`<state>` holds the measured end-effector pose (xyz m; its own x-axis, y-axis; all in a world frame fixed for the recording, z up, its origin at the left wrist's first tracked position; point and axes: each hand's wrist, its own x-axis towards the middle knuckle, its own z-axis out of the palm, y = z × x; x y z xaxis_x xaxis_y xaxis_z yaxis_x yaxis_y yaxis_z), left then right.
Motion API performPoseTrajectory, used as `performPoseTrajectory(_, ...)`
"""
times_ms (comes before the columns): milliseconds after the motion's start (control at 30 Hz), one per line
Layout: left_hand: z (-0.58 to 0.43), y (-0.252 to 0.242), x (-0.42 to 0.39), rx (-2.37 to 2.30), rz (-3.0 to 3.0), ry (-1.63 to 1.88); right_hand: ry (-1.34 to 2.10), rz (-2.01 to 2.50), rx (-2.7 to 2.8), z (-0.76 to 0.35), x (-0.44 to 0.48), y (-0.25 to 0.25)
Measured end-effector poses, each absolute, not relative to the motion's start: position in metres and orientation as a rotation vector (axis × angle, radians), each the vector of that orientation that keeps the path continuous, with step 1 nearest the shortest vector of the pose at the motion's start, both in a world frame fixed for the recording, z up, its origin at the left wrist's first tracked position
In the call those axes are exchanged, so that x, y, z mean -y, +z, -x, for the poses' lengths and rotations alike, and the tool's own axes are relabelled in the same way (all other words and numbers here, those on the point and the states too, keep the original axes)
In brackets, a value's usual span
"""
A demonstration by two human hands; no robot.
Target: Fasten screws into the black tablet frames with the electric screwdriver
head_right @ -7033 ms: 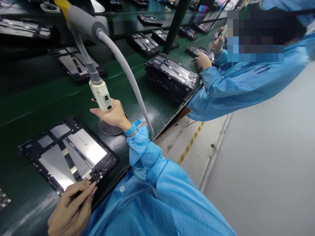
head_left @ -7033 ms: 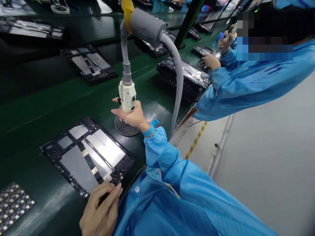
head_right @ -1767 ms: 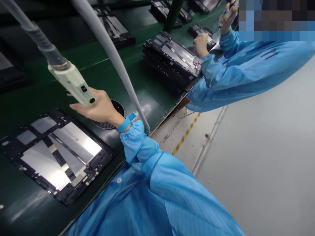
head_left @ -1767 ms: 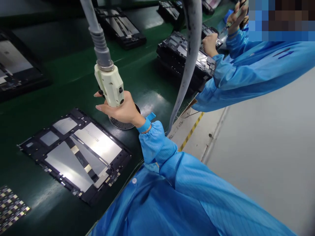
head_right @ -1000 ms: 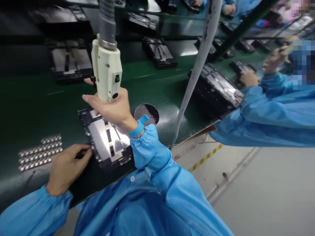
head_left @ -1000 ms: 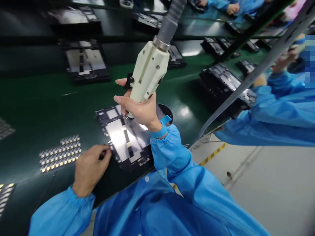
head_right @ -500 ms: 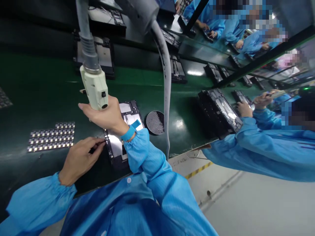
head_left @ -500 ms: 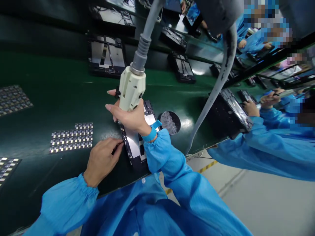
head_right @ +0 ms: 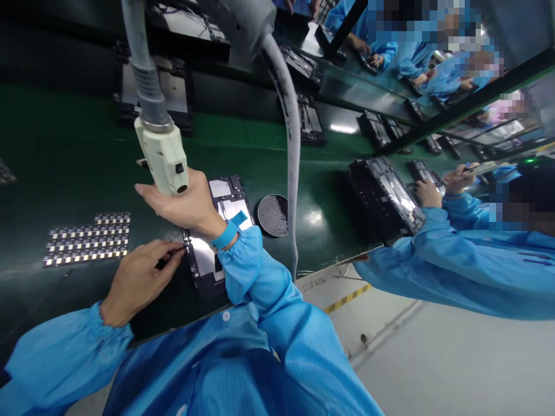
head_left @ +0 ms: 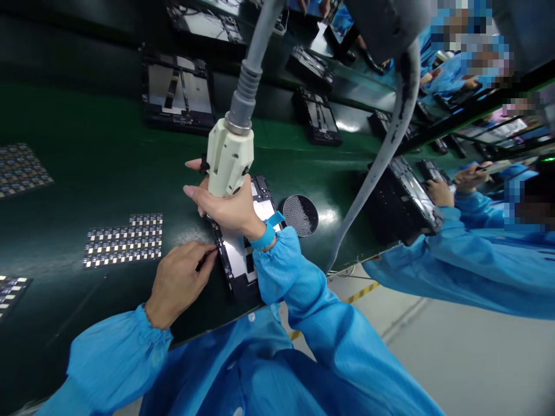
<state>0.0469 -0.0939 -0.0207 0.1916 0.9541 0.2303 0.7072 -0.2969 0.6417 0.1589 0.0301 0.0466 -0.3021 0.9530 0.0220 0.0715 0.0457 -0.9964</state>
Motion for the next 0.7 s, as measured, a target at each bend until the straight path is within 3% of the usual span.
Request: performPoseTrajectory(700,-0.0452,-0.0116,0.0974,-1.715,-1.891,0.976,1.343,1.028,1.537,-0.1588,-0.0271,0.0428)
